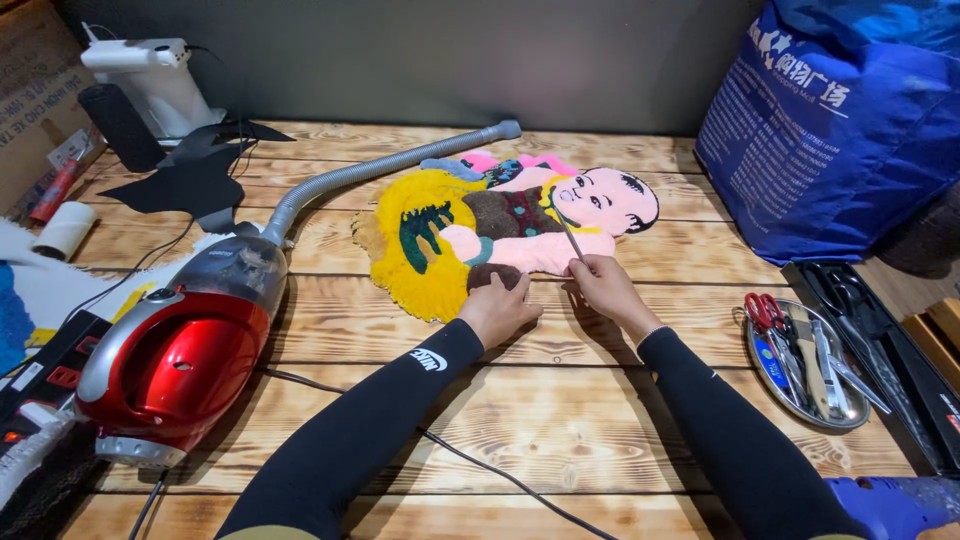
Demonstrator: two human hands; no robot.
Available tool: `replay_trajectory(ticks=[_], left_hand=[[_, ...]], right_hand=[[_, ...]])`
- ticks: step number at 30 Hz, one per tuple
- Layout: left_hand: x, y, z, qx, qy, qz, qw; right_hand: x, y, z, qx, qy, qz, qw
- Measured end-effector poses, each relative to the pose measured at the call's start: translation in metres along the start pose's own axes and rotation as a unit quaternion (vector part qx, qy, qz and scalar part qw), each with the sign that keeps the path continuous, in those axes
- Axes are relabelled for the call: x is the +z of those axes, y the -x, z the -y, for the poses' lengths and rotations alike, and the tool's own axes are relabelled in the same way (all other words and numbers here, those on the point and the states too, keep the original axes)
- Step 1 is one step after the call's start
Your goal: The person uses scissors to trim and detail a custom tufted rug shaped like a person.
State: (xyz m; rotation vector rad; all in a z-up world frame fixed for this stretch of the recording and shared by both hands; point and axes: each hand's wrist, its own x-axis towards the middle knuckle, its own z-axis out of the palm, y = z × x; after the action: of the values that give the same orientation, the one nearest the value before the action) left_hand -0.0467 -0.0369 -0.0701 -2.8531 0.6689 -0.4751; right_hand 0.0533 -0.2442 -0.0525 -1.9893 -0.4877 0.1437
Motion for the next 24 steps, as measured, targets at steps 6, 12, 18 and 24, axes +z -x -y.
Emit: replay_trajectory(ticks=[6, 12, 18, 24], left_hand=[[0.031, -0.005, 0.011, 0.024, -0.017, 0.009, 1.000], [0.002, 0.007, 0.014, 0.040, -0.059, -0.011, 0.997], [-0.013, 0.017, 0.011, 0.008, -0.066, -0.125, 0.990], [-0.004, 0.033, 0.012, -0.042, 0.024, -0.197, 0.979]], right_hand=[[0.003, -0.032, -0.007, -0.270, 0.256, -0.086, 0.924], [0.007, -0.046, -0.017, -0.234, 0.293, -0.047, 0.926], [0.002, -0.033, -0.012, -0.210, 0.355, -0.064, 0.909], [-0.002, -0.022, -0.010, -0.229, 0.359, -0.062, 0.903]])
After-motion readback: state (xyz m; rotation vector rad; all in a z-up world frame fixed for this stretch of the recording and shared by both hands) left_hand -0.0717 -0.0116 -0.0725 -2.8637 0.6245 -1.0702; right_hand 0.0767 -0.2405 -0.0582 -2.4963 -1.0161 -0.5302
